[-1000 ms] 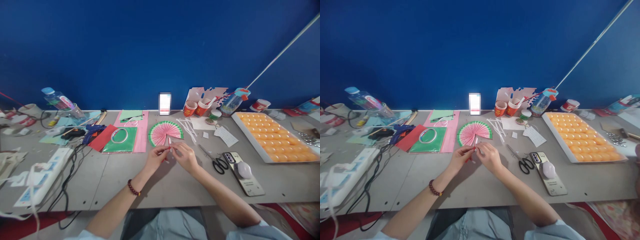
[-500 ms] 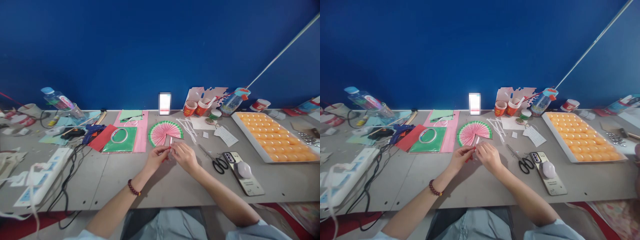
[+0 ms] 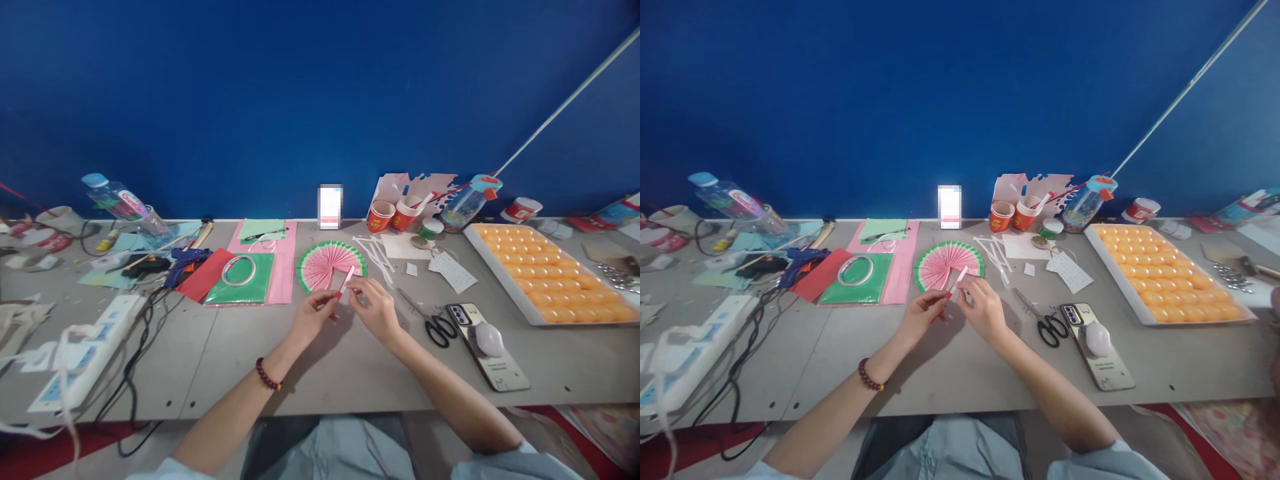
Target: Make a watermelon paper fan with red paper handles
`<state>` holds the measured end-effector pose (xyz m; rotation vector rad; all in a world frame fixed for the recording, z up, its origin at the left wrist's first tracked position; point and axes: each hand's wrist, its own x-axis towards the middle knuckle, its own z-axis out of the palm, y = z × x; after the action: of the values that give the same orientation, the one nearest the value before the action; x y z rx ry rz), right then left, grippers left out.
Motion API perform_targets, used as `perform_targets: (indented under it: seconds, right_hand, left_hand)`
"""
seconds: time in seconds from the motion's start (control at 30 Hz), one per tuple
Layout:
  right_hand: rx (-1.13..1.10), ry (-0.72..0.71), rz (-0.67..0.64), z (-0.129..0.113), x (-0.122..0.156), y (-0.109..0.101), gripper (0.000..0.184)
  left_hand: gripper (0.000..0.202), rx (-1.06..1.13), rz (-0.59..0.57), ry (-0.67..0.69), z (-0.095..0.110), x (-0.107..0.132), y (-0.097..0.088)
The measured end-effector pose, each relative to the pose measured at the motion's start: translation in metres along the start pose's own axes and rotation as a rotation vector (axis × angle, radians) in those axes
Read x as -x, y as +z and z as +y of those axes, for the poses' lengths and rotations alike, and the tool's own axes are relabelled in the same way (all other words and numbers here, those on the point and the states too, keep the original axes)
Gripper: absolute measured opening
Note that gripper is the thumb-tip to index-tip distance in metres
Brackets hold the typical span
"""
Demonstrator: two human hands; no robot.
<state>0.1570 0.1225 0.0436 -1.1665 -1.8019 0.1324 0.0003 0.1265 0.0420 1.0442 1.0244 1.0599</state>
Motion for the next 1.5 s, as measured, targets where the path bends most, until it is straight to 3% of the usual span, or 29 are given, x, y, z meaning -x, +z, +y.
perform_targets:
  seconds: [0.23, 0.47, 0.7, 0.97, 1.3, 1.5]
  right_hand:
    - [0.023, -0.035, -0.092, 0.001, -0.001, 0.000, 0.029]
    - [0.222, -0.159, -0.133, 0.008, -0.003, 0.000, 0.016]
    - [0.068, -0.150, -0.249, 0.008, -0.005, 0.000, 0.017]
    - [0.043, -0.170, -0.366, 0.011, -0.006, -0.002, 0.018]
    - [0.120, -0.273, -0.313, 0.010, -0.007, -0.004, 0.024]
    - [0.117, -0.244, -0.170, 0.007, -0.006, -0.002, 0.017]
  left_hand:
    - [0.022, -0.002, 0.017, 0.019, -0.003, -0.002, -0.002]
    - [0.019, 0.006, 0.029, -0.010, -0.005, -0.005, -0.005]
    - [0.030, -0.109, 0.041, -0.001, -0.003, -0.006, -0.004]
    - [0.024, -0.051, 0.040, -0.067, -0.006, -0.007, -0.006]
    - [0.007, -0.078, 0.058, -0.067, -0.007, -0.009, -0.008]
    - [0.017, -0.060, 0.078, -0.066, -0.004, -0.006, -0.006]
